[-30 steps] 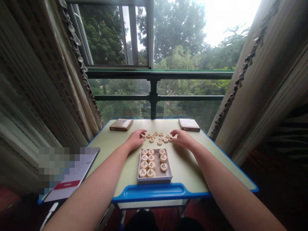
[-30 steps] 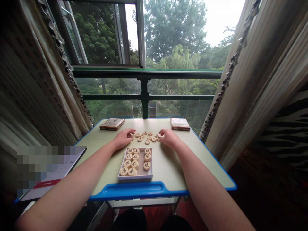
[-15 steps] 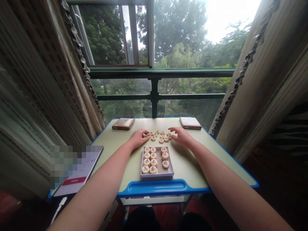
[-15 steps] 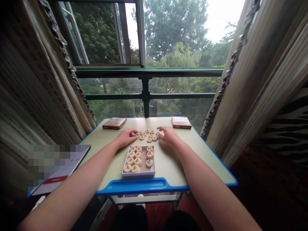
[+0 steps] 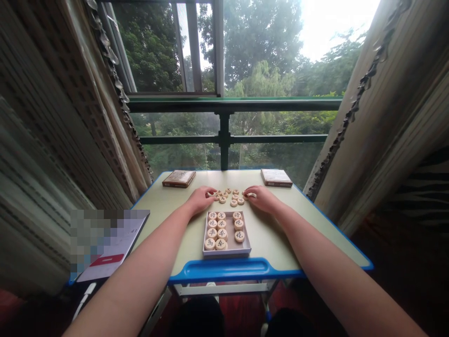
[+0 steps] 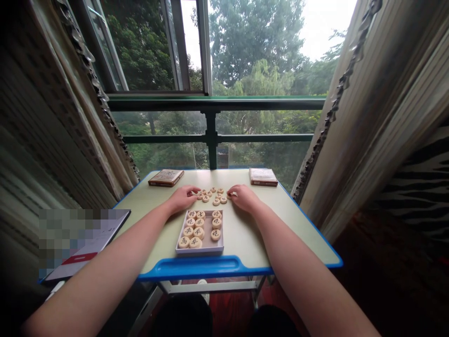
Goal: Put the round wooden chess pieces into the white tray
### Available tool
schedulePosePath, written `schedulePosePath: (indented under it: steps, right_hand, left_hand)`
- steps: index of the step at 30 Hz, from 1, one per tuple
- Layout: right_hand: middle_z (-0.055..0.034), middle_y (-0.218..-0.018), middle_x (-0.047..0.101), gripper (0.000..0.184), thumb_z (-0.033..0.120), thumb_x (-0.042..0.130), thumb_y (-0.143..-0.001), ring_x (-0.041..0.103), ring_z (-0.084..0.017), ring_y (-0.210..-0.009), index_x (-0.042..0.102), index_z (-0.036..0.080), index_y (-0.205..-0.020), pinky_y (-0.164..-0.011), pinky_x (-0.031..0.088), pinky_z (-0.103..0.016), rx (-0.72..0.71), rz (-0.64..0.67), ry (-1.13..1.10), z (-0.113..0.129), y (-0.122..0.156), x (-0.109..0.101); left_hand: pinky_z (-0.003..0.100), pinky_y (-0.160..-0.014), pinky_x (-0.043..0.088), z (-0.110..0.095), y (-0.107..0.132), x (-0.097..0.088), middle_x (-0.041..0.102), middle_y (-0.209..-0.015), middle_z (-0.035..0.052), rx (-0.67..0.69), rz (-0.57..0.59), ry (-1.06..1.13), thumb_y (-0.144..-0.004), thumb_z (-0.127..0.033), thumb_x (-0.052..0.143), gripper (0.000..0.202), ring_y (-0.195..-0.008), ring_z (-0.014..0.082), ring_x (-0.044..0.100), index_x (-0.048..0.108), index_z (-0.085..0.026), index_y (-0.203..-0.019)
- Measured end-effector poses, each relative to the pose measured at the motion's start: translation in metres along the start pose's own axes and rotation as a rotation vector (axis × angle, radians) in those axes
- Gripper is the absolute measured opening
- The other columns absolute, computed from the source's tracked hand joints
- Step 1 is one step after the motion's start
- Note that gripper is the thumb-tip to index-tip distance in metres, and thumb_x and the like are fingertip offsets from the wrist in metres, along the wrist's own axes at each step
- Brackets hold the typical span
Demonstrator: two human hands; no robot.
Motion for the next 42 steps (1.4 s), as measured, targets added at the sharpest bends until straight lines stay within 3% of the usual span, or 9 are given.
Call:
schedulePosePath:
  steps: [4, 9, 15, 19, 22, 26, 34, 38, 42]
  right_hand:
    - [-0.006, -0.101, 0.065, 0.024, 0.01, 0.052, -0.074, 0.059, -0.018, -0.094, 0.069, 0.019, -0.089, -0.09, 0.042, -0.029, 0.016, -0.003, -0.029, 0.001, 0.0, 0.001]
    - [-0.0068, -0.104, 0.064, 0.021, 0.016, 0.055, -0.076, 0.059, -0.018, -0.093, 0.068, 0.019, -0.092, -0.089, 0.043, -0.03, 0.018, 0.006, -0.037, 0.002, -0.001, 0.003]
    - [-0.0066, -0.111, 0.061, 0.03, 0.01, 0.051, -0.076, 0.056, -0.019, -0.099, 0.065, 0.019, -0.101, -0.092, 0.041, -0.031, 0.024, 0.001, 0.009, 0.004, 0.001, 0.002]
    - [-0.003, -0.119, 0.058, 0.031, 0.024, 0.052, -0.08, 0.041, -0.025, -0.117, 0.062, 0.024, -0.109, -0.1, 0.03, -0.042, 0.023, -0.033, 0.072, 0.017, 0.004, 0.001]
    - [0.0007, -0.119, 0.058, 0.03, 0.032, 0.05, -0.082, 0.034, -0.026, -0.122, 0.061, 0.028, -0.109, -0.101, 0.026, -0.046, 0.03, 0.043, 0.057, 0.023, 0.006, 0.004]
    - [-0.0008, -0.117, 0.059, 0.029, 0.032, 0.048, -0.083, 0.043, -0.024, -0.116, 0.063, 0.025, -0.107, -0.1, 0.03, -0.042, -0.028, 0.044, 0.046, 0.025, 0.006, 0.008]
    - [-0.009, -0.116, 0.059, 0.027, 0.028, 0.052, -0.081, 0.052, -0.019, -0.109, 0.066, 0.018, -0.103, -0.096, 0.038, -0.031, -0.248, 0.066, -0.097, 0.028, 0.004, 0.017]
    - [-0.009, -0.115, 0.059, 0.027, 0.025, 0.052, -0.081, 0.054, -0.02, -0.107, 0.065, 0.018, -0.104, -0.096, 0.039, -0.033, -0.224, 0.01, -0.084, 0.026, 0.003, 0.018]
    - [-0.0096, -0.121, 0.055, 0.03, 0.027, 0.053, -0.08, 0.051, -0.023, -0.11, 0.064, 0.02, -0.107, -0.098, 0.037, -0.036, -0.092, -0.049, 0.007, 0.022, 0.003, 0.013]
  left_hand:
    - [0.027, -0.074, 0.047, -0.001, 0.001, 0.0, 0.061, -0.091, 0.0056, 0.05, 0.033, -0.021, -0.073, -0.03, 0.056, 0.032, -0.072, 0.014, 0.056, 0.064, -0.018, -0.101]
    - [0.028, -0.074, 0.047, 0.001, -0.002, 0.001, 0.059, -0.102, 0.0066, 0.029, -0.039, -0.031, -0.069, -0.028, 0.06, 0.059, -0.072, 0.0131, 0.054, 0.045, -0.018, -0.125]
    - [0.039, -0.099, 0.031, 0.003, -0.005, 0.009, 0.056, -0.12, 0.0031, 0.179, 0.016, -0.173, -0.076, -0.023, 0.05, 0.034, -0.11, 0.0227, 0.045, 0.063, -0.026, -0.107]
    - [0.038, -0.099, 0.032, 0.006, -0.005, 0.008, 0.061, -0.114, 0.0035, 0.19, 0.033, -0.191, -0.076, -0.026, 0.05, 0.032, -0.109, 0.0226, 0.047, 0.064, -0.022, -0.104]
    - [0.036, -0.099, 0.033, 0.005, -0.004, 0.005, 0.062, -0.112, 0.0059, 0.166, 0.01, -0.179, -0.073, -0.027, 0.053, 0.033, -0.109, 0.023, 0.049, 0.064, -0.019, -0.103]
    - [0.034, -0.098, 0.035, 0.002, -0.002, 0.002, 0.058, -0.117, 0.0088, 0.106, -0.008, -0.106, -0.074, -0.031, 0.054, 0.045, -0.111, 0.0224, 0.05, 0.056, -0.017, -0.116]
    - [0.033, -0.1, 0.035, -0.002, -0.002, 0.003, 0.06, -0.115, 0.007, 0.133, 0.007, -0.028, -0.07, -0.028, 0.054, 0.034, -0.108, 0.0215, 0.053, 0.066, -0.017, -0.1]
    - [0.032, -0.103, 0.031, -0.008, -0.002, 0.002, 0.056, -0.122, 0.0063, 0.118, -0.042, 0.076, -0.069, -0.02, 0.049, 0.041, -0.116, 0.022, 0.047, 0.064, -0.016, -0.107]
    - [0.032, -0.102, 0.033, -0.011, -0.002, 0.006, 0.06, -0.117, 0.0053, 0.136, 0.082, 0.142, -0.067, -0.021, 0.048, 0.035, -0.111, 0.0225, 0.051, 0.069, -0.018, -0.095]
Point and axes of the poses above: each hand's wrist, its own y-axis away from the middle knuckle, its own x-axis out of the palm, z = x × y, the point moved 2 cm from there along -y, towards the middle knuckle
